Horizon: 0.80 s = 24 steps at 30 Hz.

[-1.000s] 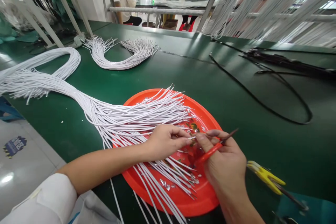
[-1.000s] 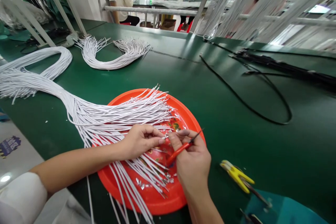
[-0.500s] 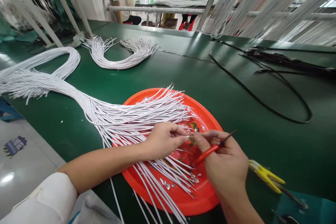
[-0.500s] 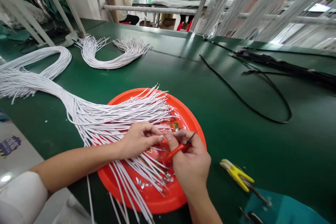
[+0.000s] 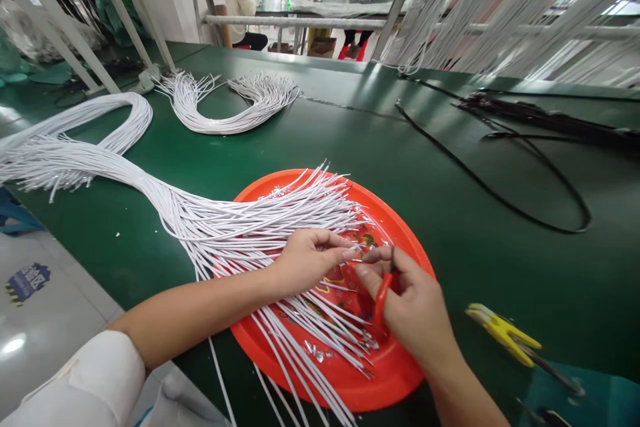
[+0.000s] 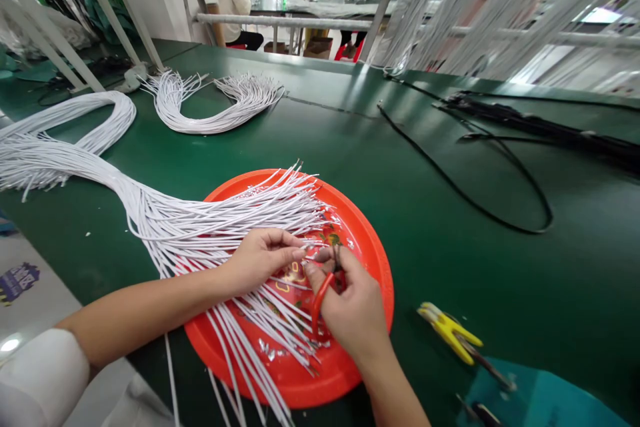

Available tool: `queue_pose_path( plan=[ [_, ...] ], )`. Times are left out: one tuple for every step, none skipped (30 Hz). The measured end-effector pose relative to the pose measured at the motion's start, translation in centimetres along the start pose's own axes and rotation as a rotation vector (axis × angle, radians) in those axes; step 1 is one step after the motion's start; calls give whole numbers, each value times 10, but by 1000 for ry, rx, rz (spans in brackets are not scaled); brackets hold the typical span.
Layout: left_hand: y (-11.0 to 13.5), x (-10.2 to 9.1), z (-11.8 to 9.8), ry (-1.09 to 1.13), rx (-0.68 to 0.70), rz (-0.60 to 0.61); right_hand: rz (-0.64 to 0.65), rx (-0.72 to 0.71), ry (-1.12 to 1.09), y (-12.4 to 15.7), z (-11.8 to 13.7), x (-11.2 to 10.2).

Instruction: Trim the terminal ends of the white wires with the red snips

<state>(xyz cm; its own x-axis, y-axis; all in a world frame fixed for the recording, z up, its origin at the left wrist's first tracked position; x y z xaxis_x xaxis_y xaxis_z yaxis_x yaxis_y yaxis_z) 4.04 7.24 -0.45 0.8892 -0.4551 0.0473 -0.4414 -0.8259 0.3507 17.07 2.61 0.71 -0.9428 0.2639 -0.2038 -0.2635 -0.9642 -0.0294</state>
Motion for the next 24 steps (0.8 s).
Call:
queue_pose_path(
  plan=[
    [0, 0, 1, 27, -5, 3, 69, 12, 50, 0, -2, 4],
    [0, 0, 1, 54, -11, 11, 122, 24, 95, 0, -5, 7],
    [-1, 1, 2, 78, -15, 23, 160, 33, 130, 1, -7, 10],
    [0, 2, 2, 97, -21, 37, 182, 37, 157, 2, -9, 12],
    [0, 3, 2, 111, -30, 50, 197, 37, 175, 2, -10, 14],
    [0, 4, 2, 119, -42, 62, 204, 34, 185, 3, -11, 16],
    [0, 5, 3, 124, -56, 70, 208, 28, 191, 4, -12, 17],
    [0, 6, 3, 126, -71, 73, 209, 21, 200, 4, -12, 17],
    [0, 7, 4, 124, -83, 73, 211, 14, 212, 5, -12, 18],
    [0, 7, 4, 120, -92, 72, 216, 10, 226, 5, -12, 18],
    [1, 7, 5, 112, -98, 70, 218, 7, 242, 5, -12, 18],
    [1, 7, 5, 101, -101, 67, 219, 8, 258, 5, -12, 17],
    [1, 6, 6, 89, -104, 63, 225, 13, 271, 5, -13, 17],
    [1, 6, 7, 78, -104, 61, 229, 20, 281, 5, -13, 17],
    [1, 6, 7, 70, -101, 60, 231, 30, 290, 5, -13, 17],
    [1, 6, 7, 65, -96, 62, 237, 42, 297, 4, -14, 16],
    [1, 7, 7, 63, -91, 64, 245, 54, 303, 4, -14, 16],
    [1, 7, 6, 62, -86, 67, 258, 66, 304, 4, -14, 17],
    [1, 7, 5, 63, -81, 68, 272, 75, 300, 3, -14, 17],
    [1, 7, 4, 63, -79, 66, 287, 80, 285, 3, -14, 18],
    [2, 7, 4, 64, -81, 61, 298, 79, 261, 3, -14, 19],
    [2, 7, 3, 65, -85, 55, 308, 77, 231, 2, -13, 20],
    [2, 7, 2, 69, -89, 50, 314, 77, 200, 2, -12, 21],
    [2, 7, 2, 73, -91, 47, 316, 82, 172, 2, -12, 21]
  ],
)
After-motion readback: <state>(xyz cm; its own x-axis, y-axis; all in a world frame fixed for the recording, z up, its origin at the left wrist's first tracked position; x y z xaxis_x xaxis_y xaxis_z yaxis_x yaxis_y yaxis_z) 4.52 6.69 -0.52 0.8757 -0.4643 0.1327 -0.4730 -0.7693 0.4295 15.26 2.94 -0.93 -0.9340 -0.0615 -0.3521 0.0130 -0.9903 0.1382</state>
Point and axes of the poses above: each hand's wrist, its own y-axis away from the middle knuckle, its own x-axis out of the palm, z = x × y, the point moved 6 cm from there along -y, towards the middle knuckle, and after that the axes turned 13 degrees about -y, right-handed, at the moved point
